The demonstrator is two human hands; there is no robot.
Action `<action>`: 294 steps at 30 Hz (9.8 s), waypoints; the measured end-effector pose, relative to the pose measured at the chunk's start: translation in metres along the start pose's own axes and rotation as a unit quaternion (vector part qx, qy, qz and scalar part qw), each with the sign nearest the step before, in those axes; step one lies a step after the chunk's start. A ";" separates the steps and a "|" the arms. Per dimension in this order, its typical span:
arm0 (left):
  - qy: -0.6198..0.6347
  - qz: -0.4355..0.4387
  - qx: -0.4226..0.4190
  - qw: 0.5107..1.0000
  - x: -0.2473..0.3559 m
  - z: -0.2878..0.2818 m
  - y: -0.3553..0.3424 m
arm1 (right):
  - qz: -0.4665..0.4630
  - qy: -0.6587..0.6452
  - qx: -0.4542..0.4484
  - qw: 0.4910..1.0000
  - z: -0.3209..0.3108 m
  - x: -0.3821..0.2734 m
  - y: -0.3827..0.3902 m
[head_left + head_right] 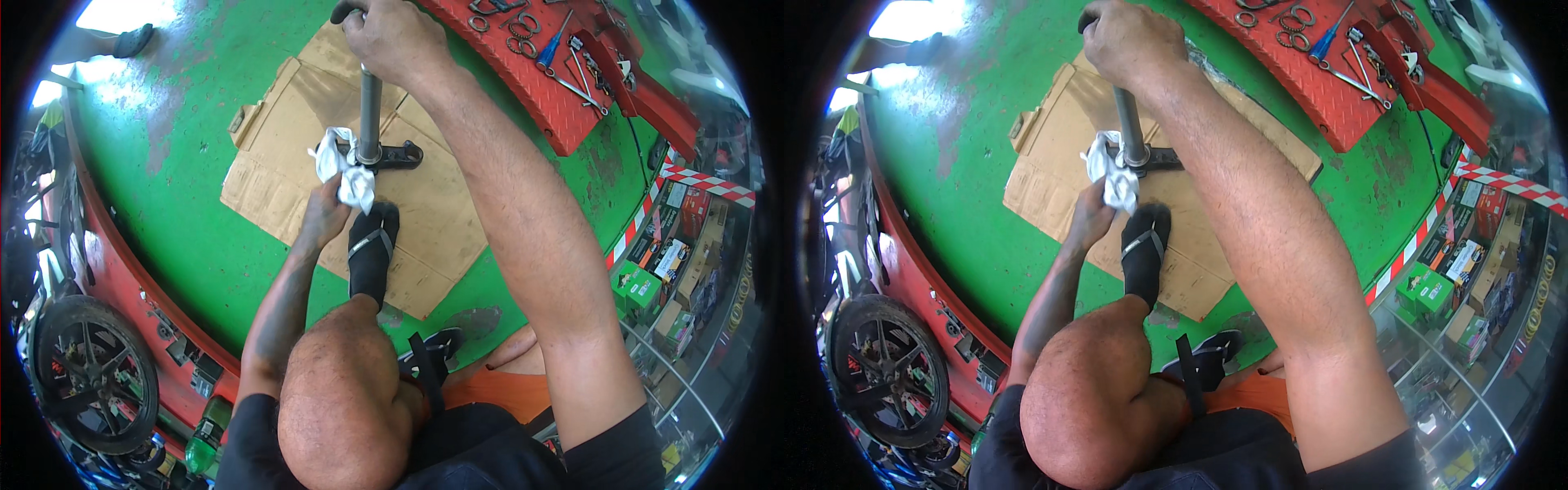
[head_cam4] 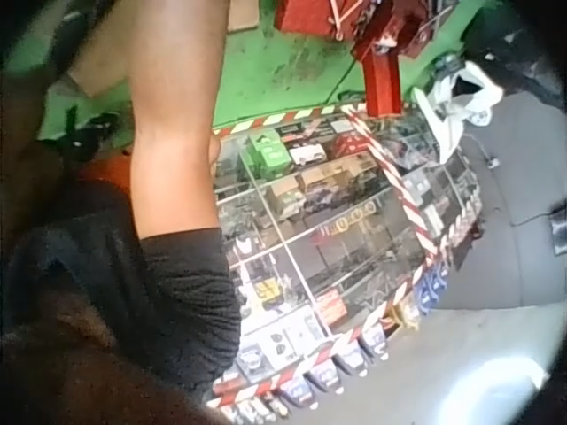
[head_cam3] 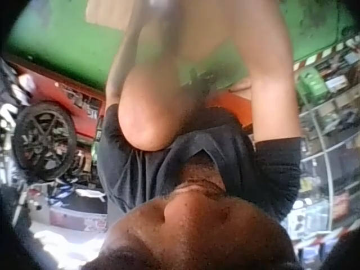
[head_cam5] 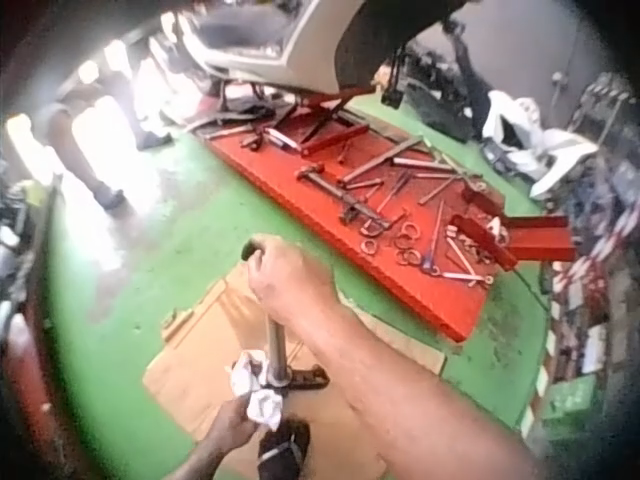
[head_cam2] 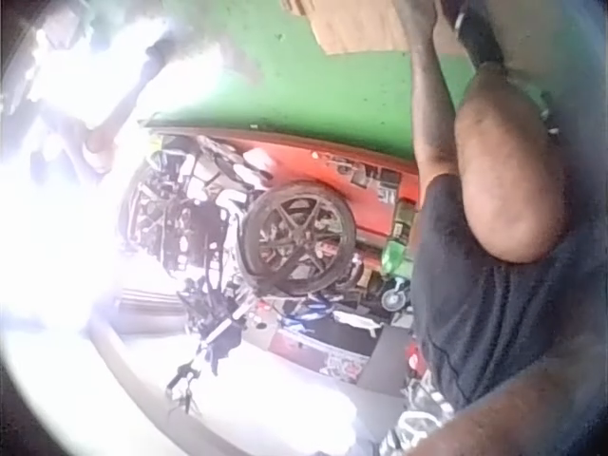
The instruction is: Cleaning and hammering a metal motorcycle part on a cardboard sheet on the shop floor.
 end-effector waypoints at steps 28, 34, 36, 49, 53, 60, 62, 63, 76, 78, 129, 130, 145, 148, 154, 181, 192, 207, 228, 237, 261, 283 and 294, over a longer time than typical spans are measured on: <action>-0.152 0.118 0.008 0.981 0.008 -0.019 -0.019 | -0.035 -0.092 -0.009 0.995 0.005 -0.002 0.025; -0.112 -0.087 -0.025 0.990 0.017 -0.060 0.025 | 0.046 -0.115 -0.118 0.985 -0.002 0.006 0.003; 0.239 -0.082 0.209 0.945 0.023 -0.082 0.019 | 0.050 -0.091 -0.116 0.988 -0.003 0.004 -0.007; -0.217 0.217 -0.238 0.921 0.059 0.050 0.055 | 0.093 -0.098 -0.139 0.981 -0.004 0.010 -0.020; 0.059 0.053 0.166 0.983 0.052 -0.026 0.021 | 0.091 -0.097 -0.164 0.977 -0.003 0.008 -0.017; -0.268 0.222 -0.037 0.937 0.040 0.004 -0.020 | 0.091 -0.180 -0.131 0.971 0.004 0.013 0.001; -0.265 0.207 -0.008 0.942 0.021 0.003 -0.012 | 0.044 -0.197 -0.083 0.976 0.010 0.004 0.021; -0.252 0.190 0.034 0.948 0.009 -0.005 -0.003 | 0.019 -0.212 -0.050 0.976 0.013 -0.002 0.031; 0.142 -0.240 0.236 0.931 -0.135 -0.065 0.154 | 0.121 -0.578 0.096 0.801 0.017 -0.060 0.071; 0.150 -0.240 0.225 0.932 -0.129 -0.061 0.157 | 0.107 -0.650 0.086 0.748 0.011 -0.057 0.072; -0.095 0.095 -0.276 0.952 0.120 0.085 -0.024 | 0.281 -0.095 -0.228 0.927 0.035 0.133 0.321; -0.008 0.070 -0.251 0.965 0.133 0.082 -0.021 | 0.396 -0.263 -0.128 0.870 0.032 0.137 0.320; -0.175 0.338 -0.085 0.921 0.164 0.038 -0.040 | 0.618 -0.617 0.169 0.458 0.083 0.095 0.224; -0.121 0.356 -0.003 0.927 0.172 0.004 -0.050 | 0.605 -0.593 0.164 0.506 0.084 0.109 0.192; 0.013 0.234 0.118 0.965 0.214 -0.065 -0.104 | 0.517 -0.531 -0.062 0.669 0.078 0.164 0.160; 0.003 -0.055 0.202 0.978 0.051 -0.150 -0.141 | 0.202 0.077 0.146 0.965 -0.078 0.232 0.190; -0.228 0.054 0.176 0.956 0.115 -0.159 -0.137 | 0.132 0.230 0.029 0.964 -0.052 0.320 0.125; -0.098 0.287 -0.027 0.953 0.537 0.204 -0.661 | 0.181 0.108 -0.041 0.977 -0.055 0.342 0.128; -0.561 0.315 -0.112 0.757 0.543 0.228 -0.771 | 0.204 0.049 -0.030 0.977 -0.055 0.346 0.128; -0.444 0.330 -0.006 0.833 0.536 0.187 -0.730 | 0.199 0.057 -0.038 0.978 -0.055 0.346 0.128; -0.209 0.229 0.075 0.948 0.424 -0.134 -0.207 | 0.082 0.135 0.103 0.982 -0.054 0.341 0.128; -0.342 0.206 0.030 0.916 0.272 -0.219 -0.006 | -0.057 0.080 -0.001 0.995 -0.042 0.185 0.077; 0.238 0.100 0.052 0.965 0.115 -0.229 -0.081 | 0.104 -0.475 -0.152 0.861 -0.041 -0.042 0.039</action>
Point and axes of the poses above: each hand's wrist, its own y-axis away from the middle knuckle, its own z-axis out of the palm, x = y × z, the point moved 3 cm from there along -y, towards the middle knuckle, and after that the axes turned 9 degrees about -z, right-handed, at the moved point
